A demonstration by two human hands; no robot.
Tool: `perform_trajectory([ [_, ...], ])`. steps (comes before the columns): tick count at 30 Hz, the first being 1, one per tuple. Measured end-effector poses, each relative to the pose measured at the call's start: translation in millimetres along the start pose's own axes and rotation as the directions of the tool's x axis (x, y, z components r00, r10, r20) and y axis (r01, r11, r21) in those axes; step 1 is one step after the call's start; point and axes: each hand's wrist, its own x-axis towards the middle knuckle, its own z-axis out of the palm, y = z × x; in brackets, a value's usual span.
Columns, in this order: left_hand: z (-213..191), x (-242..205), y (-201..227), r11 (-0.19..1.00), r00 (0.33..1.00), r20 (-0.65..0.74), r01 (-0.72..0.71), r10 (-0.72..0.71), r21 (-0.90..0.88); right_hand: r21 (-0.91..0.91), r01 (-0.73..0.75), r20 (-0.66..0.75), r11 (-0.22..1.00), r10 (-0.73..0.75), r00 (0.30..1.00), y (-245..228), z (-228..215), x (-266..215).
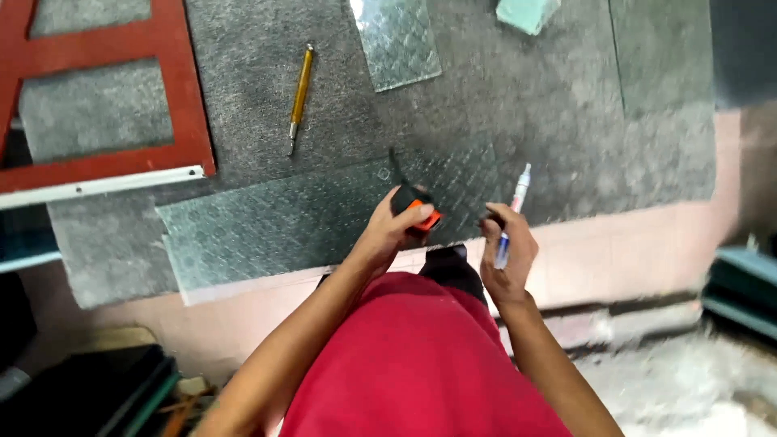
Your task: The person retrieves a glass sheet from a storage rack, places it on a workbench, and uses a tape measure, a large square, and a pen to measure and mark the glass for cutting.
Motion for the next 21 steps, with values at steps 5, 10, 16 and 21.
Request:
perform_trajectory([
  [5,16.6,-8.9,20.9,0.991,0.997,0.08,-0.016,0.006,0.132,0.196,-0.352,-0.029,0.915,0.364,0.931,-56.7,38.2,-28.2],
  [10,12.7,1.8,-1.2,0.81,0.993,0.12,-0.084,0.017,0.581,0.19,-0.459,-0.146,0.868,0.487,0.861,-48.0,50.9,-50.3],
  [16,20.1,-1.8,-3.1,0.633,0.981,0.194,-0.153,0.004,0.759,0.363,-0.458,-0.281,0.811,0.564,0.776,-40.0,59.2,-86.9],
  [21,38.1,64.9,28.7,0.423,0.904,0.293,-0.407,0.31,0.809,0.354,-0.487,-0.401,0.798,0.6,0.692,-44.3,25.7,-79.8],
])
